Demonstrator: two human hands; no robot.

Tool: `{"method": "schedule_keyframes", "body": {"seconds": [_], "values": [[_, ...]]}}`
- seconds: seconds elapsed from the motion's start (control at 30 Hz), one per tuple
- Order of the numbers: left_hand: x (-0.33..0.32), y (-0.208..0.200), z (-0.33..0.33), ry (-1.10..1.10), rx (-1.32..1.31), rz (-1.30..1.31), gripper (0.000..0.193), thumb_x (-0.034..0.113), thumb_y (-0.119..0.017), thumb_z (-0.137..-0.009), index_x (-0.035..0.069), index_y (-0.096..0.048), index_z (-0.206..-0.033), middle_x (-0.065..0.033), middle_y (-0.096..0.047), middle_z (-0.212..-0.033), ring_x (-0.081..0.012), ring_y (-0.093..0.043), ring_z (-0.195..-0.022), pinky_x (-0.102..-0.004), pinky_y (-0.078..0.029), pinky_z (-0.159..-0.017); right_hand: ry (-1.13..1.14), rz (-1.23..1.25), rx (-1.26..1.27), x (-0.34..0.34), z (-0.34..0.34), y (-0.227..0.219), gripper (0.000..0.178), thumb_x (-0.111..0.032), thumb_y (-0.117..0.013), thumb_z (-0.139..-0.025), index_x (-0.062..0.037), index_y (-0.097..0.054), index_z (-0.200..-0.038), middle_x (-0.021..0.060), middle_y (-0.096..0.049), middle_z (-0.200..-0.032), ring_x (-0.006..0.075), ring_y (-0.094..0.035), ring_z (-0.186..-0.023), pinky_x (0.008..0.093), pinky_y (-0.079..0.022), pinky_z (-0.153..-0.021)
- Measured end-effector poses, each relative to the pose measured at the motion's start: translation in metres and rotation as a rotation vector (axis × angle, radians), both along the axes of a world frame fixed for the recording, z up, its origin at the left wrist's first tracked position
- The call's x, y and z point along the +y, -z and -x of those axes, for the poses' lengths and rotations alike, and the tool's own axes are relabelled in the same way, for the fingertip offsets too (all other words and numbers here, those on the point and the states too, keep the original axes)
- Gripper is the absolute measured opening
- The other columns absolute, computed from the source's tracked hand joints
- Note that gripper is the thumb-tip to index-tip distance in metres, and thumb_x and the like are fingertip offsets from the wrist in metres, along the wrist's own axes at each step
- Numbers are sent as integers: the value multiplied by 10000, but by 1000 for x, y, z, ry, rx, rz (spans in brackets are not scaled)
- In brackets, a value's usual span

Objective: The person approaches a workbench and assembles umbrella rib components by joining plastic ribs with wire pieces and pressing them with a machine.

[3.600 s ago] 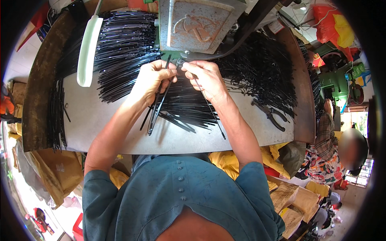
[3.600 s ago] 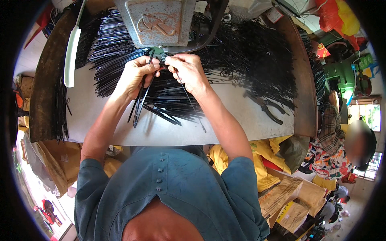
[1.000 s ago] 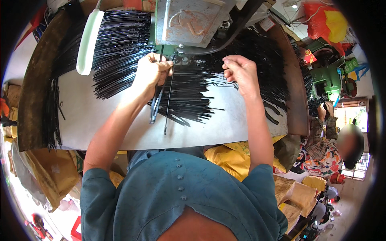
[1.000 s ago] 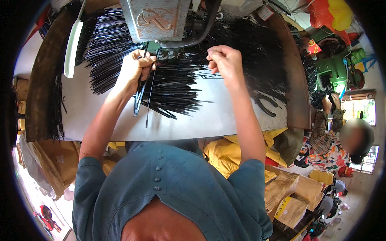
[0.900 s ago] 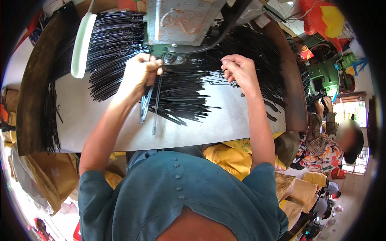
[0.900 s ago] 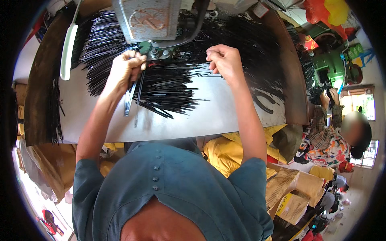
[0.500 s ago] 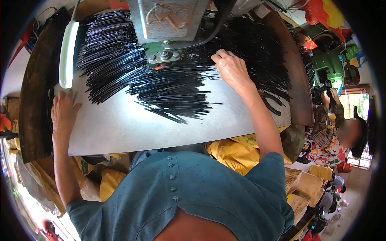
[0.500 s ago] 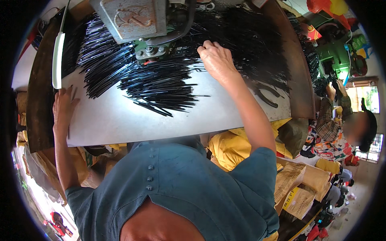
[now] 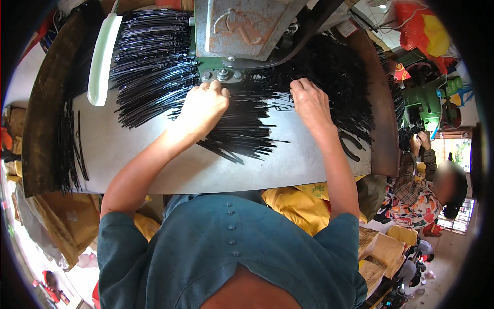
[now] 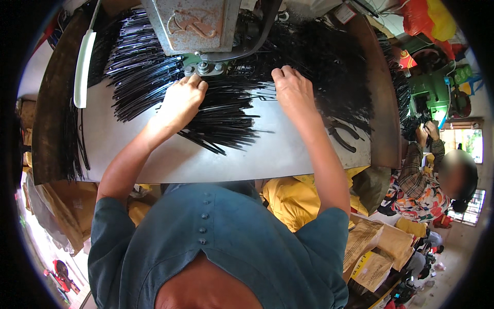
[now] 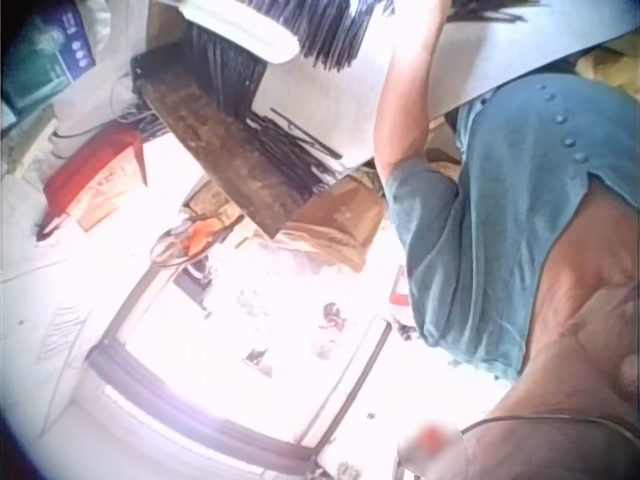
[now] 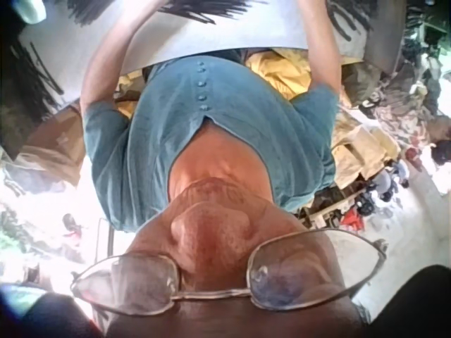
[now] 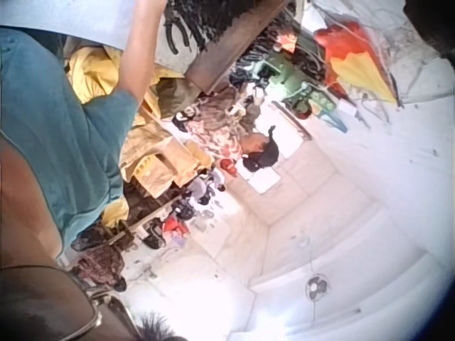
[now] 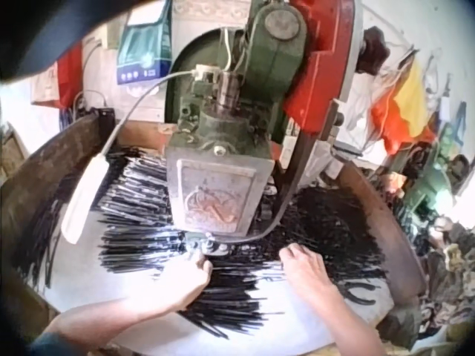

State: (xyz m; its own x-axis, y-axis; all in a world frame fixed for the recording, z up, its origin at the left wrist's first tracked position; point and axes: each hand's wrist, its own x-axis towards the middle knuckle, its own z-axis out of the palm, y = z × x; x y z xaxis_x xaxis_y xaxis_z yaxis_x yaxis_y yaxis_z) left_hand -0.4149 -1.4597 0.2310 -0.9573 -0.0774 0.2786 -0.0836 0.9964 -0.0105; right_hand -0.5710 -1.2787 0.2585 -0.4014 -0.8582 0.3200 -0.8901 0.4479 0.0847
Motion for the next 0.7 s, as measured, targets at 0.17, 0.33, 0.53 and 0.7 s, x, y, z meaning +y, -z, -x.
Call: {"method": "schedule_keyframes", "body": {"seconds": [0.17, 0.33, 0.53, 0.7], "values": [[-7, -1, -9, 69, 56, -108, 134, 13, -519, -674, 18, -543, -806, -99, -496, -784, -245, -499, -754, -328, -407, -652, -15, 240, -107, -4, -1, -6, 40, -63, -495, -773, -25, -500, -763, 108, -553, -781, 304, -564, -654, 365, -469, -576], [-14, 3, -16, 55, 94, -136, 140, 42, -558, -686, 16, -554, -824, -87, -487, -776, -237, -477, -739, -318, -388, -650, 84, 623, -650, -17, -11, -12, 63, -61, -478, -812, -4, -494, -833, 70, -537, -652, 84, -500, -491, 205, -395, -449], [-19, 3, -15, 126, 79, -140, 91, 32, -556, -688, 19, -535, -775, -86, -477, -758, -237, -474, -728, -319, -378, -632, 170, 755, -1298, -27, -30, -1, 128, -93, -490, -813, 26, -499, -858, 68, -539, -619, 74, -472, -417, 195, -359, -360], [-18, -3, -20, 75, 158, -232, 96, -11, -520, -701, 28, -453, -757, -91, -462, -737, -254, -461, -723, -340, -373, -639, 160, 775, -1494, -33, -38, -1, 121, -80, -496, -804, 33, -498, -847, 75, -528, -624, 74, -471, -421, 188, -363, -359]]}}
